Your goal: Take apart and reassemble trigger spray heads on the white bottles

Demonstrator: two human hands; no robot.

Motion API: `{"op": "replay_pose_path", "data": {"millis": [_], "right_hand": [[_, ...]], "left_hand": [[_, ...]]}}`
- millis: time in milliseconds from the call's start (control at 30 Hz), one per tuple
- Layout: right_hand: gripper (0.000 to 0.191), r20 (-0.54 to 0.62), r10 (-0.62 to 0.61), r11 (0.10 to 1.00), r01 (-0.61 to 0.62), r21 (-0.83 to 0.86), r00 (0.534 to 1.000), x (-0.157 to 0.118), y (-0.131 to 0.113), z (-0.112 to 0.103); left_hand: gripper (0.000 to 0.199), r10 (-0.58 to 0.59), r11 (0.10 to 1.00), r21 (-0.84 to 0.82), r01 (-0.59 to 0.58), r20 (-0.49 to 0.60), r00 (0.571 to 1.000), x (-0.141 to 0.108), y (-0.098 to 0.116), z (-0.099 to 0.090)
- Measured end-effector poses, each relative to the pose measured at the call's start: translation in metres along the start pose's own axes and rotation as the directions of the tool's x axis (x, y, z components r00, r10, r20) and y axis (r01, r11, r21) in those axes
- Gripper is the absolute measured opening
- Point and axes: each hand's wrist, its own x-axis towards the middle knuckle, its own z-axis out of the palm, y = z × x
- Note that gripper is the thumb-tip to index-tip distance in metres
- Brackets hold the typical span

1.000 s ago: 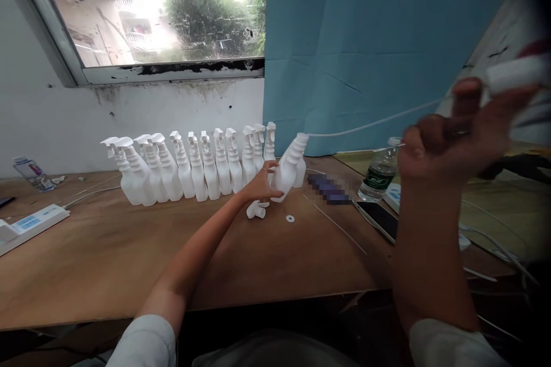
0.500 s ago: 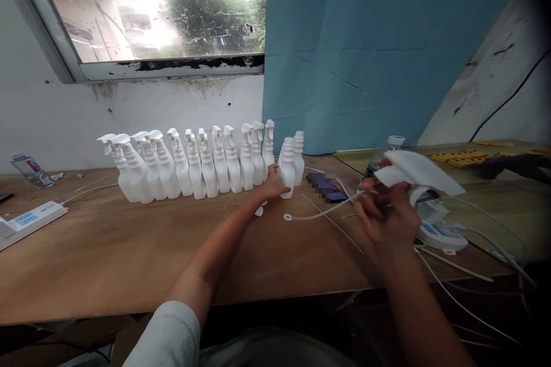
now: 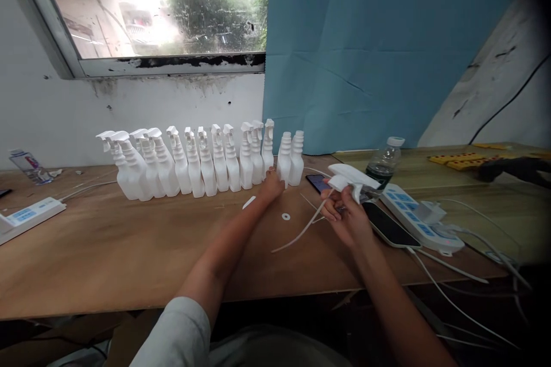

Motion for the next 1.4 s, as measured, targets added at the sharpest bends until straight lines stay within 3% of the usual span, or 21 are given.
{"op": "replay_pose_path", "data": {"millis": [133, 267, 367, 433, 567, 700, 800, 900, 1033, 1133, 1233, 1400], "right_hand": [[0.031, 0.072, 0.110, 0.993, -0.112, 0.025, 0.991, 0.005, -0.005, 0.004], [0.023, 0.098, 0.178, 0.978, -0.187, 0.091, 0.979, 0.019, -0.015, -0.003], [0.017, 0.109, 0.201, 0.976, -0.209, 0.069, 0.974, 0.040, -0.025, -0.017], [0.021, 0.079, 0.205, 0.979, -0.206, -0.004, 0.976, 0.055, -0.026, -0.024], [0.033, -0.056, 0.173, 0.974, -0.179, -0.142, 0.983, 0.076, -0.013, -0.025], [0.042, -0.121, 0.191, 0.946, -0.216, -0.241, 0.974, 0.075, 0.009, -0.008], [0.045, -0.051, 0.254, 0.909, -0.257, -0.329, 0.966, 0.065, 0.019, 0.011], [0.045, 0.030, 0.338, 0.862, -0.296, -0.412, 0.941, 0.052, 0.026, 0.035], [0.051, 0.178, 0.474, 0.820, -0.358, -0.446, 0.863, 0.036, 0.035, 0.064], [0.052, 0.291, 0.536, 0.805, -0.375, -0.460, 0.793, 0.028, 0.040, 0.078], [0.054, 0.317, 0.534, 0.779, -0.310, -0.545, 0.784, 0.026, 0.042, 0.083], [0.049, 0.308, 0.529, 0.700, -0.201, -0.685, 0.791, 0.033, 0.040, 0.085]], "left_hand": [[0.036, 0.091, 0.987, 0.134, -0.091, 0.011, 0.996, -0.023, 0.007, -0.027], [0.022, 0.223, 0.942, 0.228, -0.246, 0.123, 0.967, -0.064, 0.002, -0.073], [0.020, 0.245, 0.914, 0.283, -0.290, 0.184, 0.952, -0.094, -0.007, -0.102], [0.026, 0.222, 0.904, 0.325, -0.278, 0.201, 0.954, -0.109, -0.014, -0.111], [0.035, 0.196, 0.916, 0.317, -0.246, 0.181, 0.964, -0.124, -0.024, -0.110], [0.037, 0.265, 0.926, 0.259, -0.275, 0.074, 0.961, -0.126, -0.027, -0.102], [0.035, 0.333, 0.935, 0.141, -0.324, -0.040, 0.942, -0.125, -0.023, -0.100], [0.040, 0.303, 0.950, -0.050, -0.310, -0.104, 0.947, -0.125, -0.014, -0.099], [0.055, 0.223, 0.879, -0.428, -0.211, -0.023, 0.975, -0.127, -0.002, -0.097], [0.048, 0.169, 0.805, -0.582, -0.110, 0.048, 0.984, -0.129, 0.002, -0.098], [0.040, 0.101, 0.824, -0.565, -0.048, 0.063, 0.993, -0.131, 0.002, -0.103], [0.034, 0.102, 0.933, -0.340, -0.115, -0.054, 0.993, -0.135, 0.006, -0.106]]}}
